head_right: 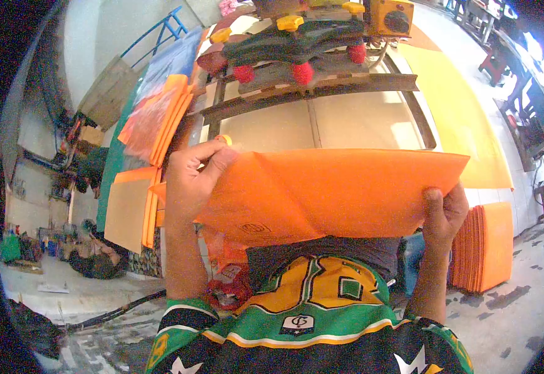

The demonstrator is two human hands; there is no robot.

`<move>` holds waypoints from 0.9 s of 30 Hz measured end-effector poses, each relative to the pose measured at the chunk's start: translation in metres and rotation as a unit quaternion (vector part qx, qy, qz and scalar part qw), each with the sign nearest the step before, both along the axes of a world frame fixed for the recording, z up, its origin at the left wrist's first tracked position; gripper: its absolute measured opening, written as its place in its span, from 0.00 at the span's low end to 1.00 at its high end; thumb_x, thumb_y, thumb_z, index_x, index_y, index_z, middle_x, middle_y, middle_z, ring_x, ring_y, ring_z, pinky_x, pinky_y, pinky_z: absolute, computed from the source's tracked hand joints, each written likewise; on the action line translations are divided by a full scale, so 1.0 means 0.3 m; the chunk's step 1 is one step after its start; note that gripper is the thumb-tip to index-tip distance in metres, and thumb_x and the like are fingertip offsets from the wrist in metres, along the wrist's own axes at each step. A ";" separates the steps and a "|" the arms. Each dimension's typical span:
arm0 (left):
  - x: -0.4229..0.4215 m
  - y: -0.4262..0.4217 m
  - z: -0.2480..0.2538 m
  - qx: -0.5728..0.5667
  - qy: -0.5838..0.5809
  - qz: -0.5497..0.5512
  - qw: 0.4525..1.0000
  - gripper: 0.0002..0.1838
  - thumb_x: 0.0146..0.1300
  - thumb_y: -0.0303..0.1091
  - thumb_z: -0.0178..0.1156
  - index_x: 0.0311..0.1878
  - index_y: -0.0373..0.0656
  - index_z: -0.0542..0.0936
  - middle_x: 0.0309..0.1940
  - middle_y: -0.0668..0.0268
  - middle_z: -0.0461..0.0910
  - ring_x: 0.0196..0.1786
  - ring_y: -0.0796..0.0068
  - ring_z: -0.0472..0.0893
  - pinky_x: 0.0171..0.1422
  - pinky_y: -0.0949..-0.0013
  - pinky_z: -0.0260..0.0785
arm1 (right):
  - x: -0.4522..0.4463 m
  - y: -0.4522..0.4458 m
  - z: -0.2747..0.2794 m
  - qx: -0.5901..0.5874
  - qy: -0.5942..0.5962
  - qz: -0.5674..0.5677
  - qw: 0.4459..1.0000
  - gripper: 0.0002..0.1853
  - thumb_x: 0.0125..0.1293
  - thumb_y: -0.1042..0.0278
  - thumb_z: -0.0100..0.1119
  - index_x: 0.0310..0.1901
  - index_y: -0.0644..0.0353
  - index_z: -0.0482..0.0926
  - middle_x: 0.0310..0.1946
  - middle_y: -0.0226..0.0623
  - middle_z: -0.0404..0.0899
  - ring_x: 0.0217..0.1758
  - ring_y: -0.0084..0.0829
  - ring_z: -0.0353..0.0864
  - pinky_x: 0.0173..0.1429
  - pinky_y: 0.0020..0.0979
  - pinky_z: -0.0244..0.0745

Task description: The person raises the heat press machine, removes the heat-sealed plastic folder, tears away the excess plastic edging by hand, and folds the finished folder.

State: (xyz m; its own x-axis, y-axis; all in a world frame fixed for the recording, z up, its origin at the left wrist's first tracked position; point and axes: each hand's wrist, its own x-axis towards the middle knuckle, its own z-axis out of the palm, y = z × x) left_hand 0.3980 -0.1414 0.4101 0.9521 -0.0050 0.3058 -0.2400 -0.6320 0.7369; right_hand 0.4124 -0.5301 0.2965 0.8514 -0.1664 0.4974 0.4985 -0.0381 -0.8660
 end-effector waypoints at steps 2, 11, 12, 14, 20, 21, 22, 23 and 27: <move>-0.005 -0.022 -0.029 -0.017 -0.044 0.028 0.999 0.15 0.72 0.39 0.63 0.38 0.33 0.85 0.27 0.73 0.81 0.32 0.87 0.73 0.38 0.76 0.66 | -0.004 0.000 0.002 -0.012 -0.012 0.002 1.000 0.26 0.72 0.52 0.65 0.57 0.69 0.77 0.51 0.37 0.82 0.54 0.27 0.79 0.61 0.30 0.73; -0.025 0.049 -0.020 -0.103 -0.159 0.176 0.966 0.17 0.78 0.38 0.55 0.36 0.35 0.82 0.28 0.66 0.83 0.34 0.82 0.77 0.41 0.75 0.70 | -0.025 -0.017 -0.023 -0.030 -0.026 -0.041 0.998 0.30 0.68 0.46 0.66 0.51 0.72 0.79 0.44 0.37 0.83 0.47 0.27 0.80 0.52 0.30 0.75; -0.025 0.072 -0.027 -0.104 -0.185 0.203 0.956 0.18 0.79 0.39 0.54 0.36 0.35 0.81 0.29 0.67 0.82 0.34 0.82 0.79 0.41 0.75 0.71 | -0.035 -0.033 -0.033 -0.032 -0.023 -0.042 0.998 0.30 0.68 0.46 0.66 0.51 0.72 0.79 0.44 0.37 0.83 0.47 0.27 0.80 0.52 0.30 0.75; -0.042 0.116 -0.043 -0.084 -0.197 0.251 0.944 0.18 0.80 0.40 0.52 0.36 0.36 0.80 0.27 0.67 0.81 0.31 0.81 0.79 0.38 0.76 0.70 | -0.056 -0.073 -0.062 -0.027 -0.019 -0.001 0.999 0.31 0.66 0.45 0.70 0.53 0.68 0.77 0.46 0.39 0.83 0.49 0.28 0.80 0.56 0.32 0.75; -0.082 0.120 -0.072 -0.067 -0.227 0.307 0.922 0.17 0.81 0.40 0.50 0.38 0.38 0.76 0.20 0.72 0.71 0.20 0.85 0.70 0.27 0.78 0.64 | -0.068 0.021 0.113 -0.075 -0.079 0.267 0.958 0.28 0.62 0.46 0.72 0.53 0.61 0.81 0.41 0.47 0.86 0.44 0.42 0.86 0.49 0.40 0.81; -0.089 0.123 -0.068 -0.076 -0.222 0.309 0.922 0.17 0.81 0.40 0.50 0.37 0.38 0.76 0.19 0.73 0.68 0.19 0.86 0.67 0.26 0.78 0.62 | -0.069 0.059 0.148 -0.064 -0.105 0.335 0.934 0.27 0.62 0.47 0.72 0.54 0.60 0.81 0.42 0.49 0.87 0.44 0.45 0.88 0.49 0.42 0.82; -0.089 0.122 -0.070 -0.075 -0.221 0.308 0.922 0.17 0.81 0.40 0.50 0.37 0.38 0.76 0.19 0.73 0.68 0.19 0.86 0.67 0.26 0.78 0.62 | -0.072 0.094 0.168 -0.054 -0.118 0.372 0.919 0.27 0.61 0.49 0.73 0.55 0.59 0.82 0.43 0.51 0.87 0.45 0.50 0.88 0.49 0.45 0.82; -0.085 0.124 -0.072 -0.093 -0.226 0.304 0.921 0.17 0.80 0.40 0.50 0.37 0.38 0.76 0.19 0.73 0.68 0.19 0.86 0.68 0.26 0.78 0.62 | -0.062 0.116 0.162 -0.038 -0.142 0.438 0.887 0.27 0.65 0.51 0.69 0.58 0.62 0.81 0.49 0.57 0.84 0.52 0.53 0.86 0.55 0.47 0.80; -0.071 0.112 -0.078 -0.124 -0.228 0.305 0.916 0.17 0.80 0.40 0.51 0.37 0.38 0.76 0.19 0.73 0.67 0.20 0.86 0.69 0.25 0.78 0.60 | -0.098 0.210 0.236 -0.132 -0.182 0.566 0.793 0.31 0.73 0.48 0.58 0.67 0.64 0.75 0.70 0.65 0.67 0.69 0.59 0.74 0.69 0.49 0.70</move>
State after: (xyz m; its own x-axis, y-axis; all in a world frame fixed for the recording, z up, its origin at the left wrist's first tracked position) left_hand 0.3765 -0.1078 0.3867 0.5279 0.6095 0.5915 -0.2163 -0.5770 0.7876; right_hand 0.3830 -0.4670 0.3673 0.1726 0.7526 0.6355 0.5574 0.4573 -0.6930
